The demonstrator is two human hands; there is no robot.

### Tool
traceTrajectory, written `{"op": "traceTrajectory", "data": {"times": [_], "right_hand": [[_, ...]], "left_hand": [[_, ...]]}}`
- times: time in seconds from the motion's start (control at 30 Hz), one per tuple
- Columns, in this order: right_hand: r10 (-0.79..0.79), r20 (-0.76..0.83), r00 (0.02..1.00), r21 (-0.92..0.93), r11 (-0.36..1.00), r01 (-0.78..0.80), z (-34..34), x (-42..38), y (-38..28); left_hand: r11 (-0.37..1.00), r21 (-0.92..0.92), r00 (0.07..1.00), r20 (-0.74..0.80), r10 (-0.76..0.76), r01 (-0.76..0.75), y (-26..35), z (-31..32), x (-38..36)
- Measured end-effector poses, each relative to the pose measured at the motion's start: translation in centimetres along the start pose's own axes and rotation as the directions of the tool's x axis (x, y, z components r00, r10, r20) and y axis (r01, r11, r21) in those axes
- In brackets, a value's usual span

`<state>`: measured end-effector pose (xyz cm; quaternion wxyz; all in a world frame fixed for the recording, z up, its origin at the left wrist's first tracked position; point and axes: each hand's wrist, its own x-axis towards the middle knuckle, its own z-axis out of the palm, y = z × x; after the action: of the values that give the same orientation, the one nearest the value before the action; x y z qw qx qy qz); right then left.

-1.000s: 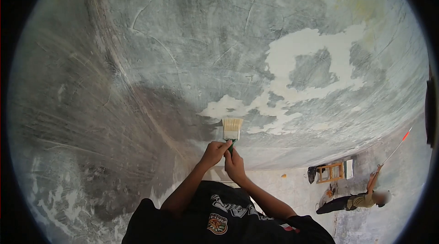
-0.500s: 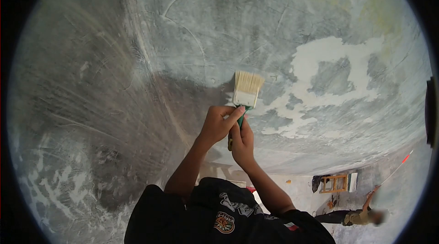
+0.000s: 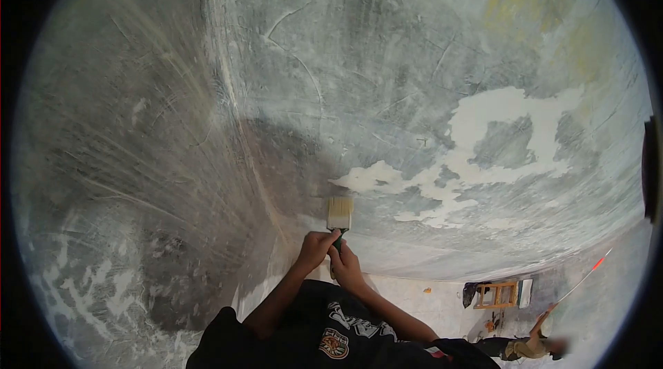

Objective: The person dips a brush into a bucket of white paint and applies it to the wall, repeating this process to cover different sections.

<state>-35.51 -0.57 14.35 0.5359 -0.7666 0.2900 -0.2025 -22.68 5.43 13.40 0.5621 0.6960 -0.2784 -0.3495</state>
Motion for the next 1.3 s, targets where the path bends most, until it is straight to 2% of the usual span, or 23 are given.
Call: {"op": "traceTrajectory", "data": {"times": [0.07,0.13,0.2,0.23,0.3,0.33,0.43,0.57,0.63,0.67,0.73,0.77,0.87,0.9,0.93,0.97,1.0,1.03,1.13,1.2,1.23,1.27,1.3], "right_hand": [[-0.046,0.018,0.999,0.017,0.999,0.046,-1.6,0.1,-5.7],[-0.081,0.124,0.989,0.09,0.993,0.07,-3.4,0.4,-11.6],[-0.23,0.069,0.971,0.152,0.964,0.217,-3.8,1.7,-14.7],[-0.227,0.076,0.971,0.157,0.964,0.213,-3.7,2.9,-15.4],[-0.432,-0.028,0.902,0.081,0.898,0.432,-3.2,5.2,-16.4],[-0.434,-0.029,0.9,0.093,0.896,0.435,-2.8,6.0,-16.3],[-0.366,-0.132,0.921,0.047,0.926,0.375,-0.5,8.0,-12.9],[-0.326,-0.149,0.934,-0.017,0.945,0.327,2.1,7.4,-5.1],[-0.102,-0.021,0.995,-0.053,0.993,0.101,3.2,6.4,-0.9],[-0.09,-0.023,0.996,-0.047,0.995,0.089,3.8,5.9,1.3],[0.057,0.097,0.994,-0.09,0.995,-0.048,4.7,5.1,6.0],[0.074,0.09,0.993,-0.08,0.995,-0.067,4.9,4.7,8.2],[0.161,0.205,0.965,-0.082,0.986,-0.147,5.5,3.0,15.2],[0.171,0.235,0.957,-0.141,0.98,-0.141,5.5,2.5,17.5],[0.183,0.261,0.948,-0.2,0.971,-0.133,5.1,1.8,19.0],[0.202,0.248,0.947,-0.187,0.97,-0.158,4.3,1.0,19.5],[0.333,0.285,0.899,-0.14,0.942,-0.305,3.4,0.4,20.0],[0.45,0.329,0.83,-0.095,0.891,-0.445,2.6,-0.2,20.5],[0.591,0.258,0.765,-0.038,0.797,-0.603,0.5,-3.2,24.4],[0.597,0.184,0.781,0.028,0.791,-0.611,-0.1,-5.9,30.5],[0.662,0.202,0.722,-0.023,0.74,-0.672,-1.4,-7.0,30.9],[0.745,0.123,0.655,0.12,0.644,-0.755,-2.0,-8.5,32.0],[0.808,0.147,0.571,0.22,0.536,-0.815,-2.9,-9.7,33.2]], "left_hand": [[0.953,-0.264,0.988,-0.002,0.154,-0.149,6.1,-1.4,-1.7],[0.925,-0.144,0.936,-0.054,0.348,-0.352,11.4,-3.2,-2.4],[0.851,-0.065,0.853,-0.081,0.516,-0.521,16.6,-4.8,-2.7],[0.855,-0.061,0.856,-0.086,0.51,-0.516,17.9,-5.1,-2.2],[0.798,-0.111,0.799,-0.207,0.565,-0.593,19.9,-5.1,-1.0],[0.8,-0.099,0.798,-0.207,0.565,-0.592,20.0,-5.0,-0.4],[0.864,-0.208,0.883,-0.215,0.416,-0.458,16.6,-4.8,2.4],[0.919,-0.112,0.911,-0.222,0.346,-0.377,6.5,-3.7,4.6],[0.976,-0.033,0.963,-0.171,0.209,-0.217,1.7,-3.1,4.1],[0.978,-0.029,0.966,-0.164,0.198,-0.206,-0.3,-2.5,3.8],[0.995,0.023,0.963,-0.252,0.099,-0.096,-4.9,-1.0,3.3],[0.994,0.105,0.98,-0.199,-0.003,0.024,-9.9,-0.8,4.2],[0.977,0.097,0.976,-0.132,-0.176,0.189,-16.4,1.4,3.2],[0.956,0.104,0.962,0.002,-0.274,0.273,-20.6,1.8,3.8],[0.951,0.123,0.957,0.019,-0.288,0.284,-20.2,2.3,2.9],[0.919,0.04,0.907,0.144,-0.395,0.393,-19.3,3.0,2.0],[0.86,-0.029,0.832,0.273,-0.483,0.509,-18.3,3.5,1.2],[0.839,0.025,0.778,0.361,-0.515,0.544,-18.5,3.6,0.9],[0.845,0.133,0.74,0.427,-0.52,0.517,-20.4,3.8,0.8],[0.843,0.222,0.73,0.425,-0.535,0.489,-21.3,3.7,0.9],[0.854,0.25,0.749,0.411,-0.521,0.457,-21.6,3.4,1.0],[0.862,0.277,0.766,0.396,-0.506,0.425,-21.3,3.2,0.9],[0.851,0.307,0.761,0.387,-0.52,0.425,-20.8,2.8,0.8]]}}
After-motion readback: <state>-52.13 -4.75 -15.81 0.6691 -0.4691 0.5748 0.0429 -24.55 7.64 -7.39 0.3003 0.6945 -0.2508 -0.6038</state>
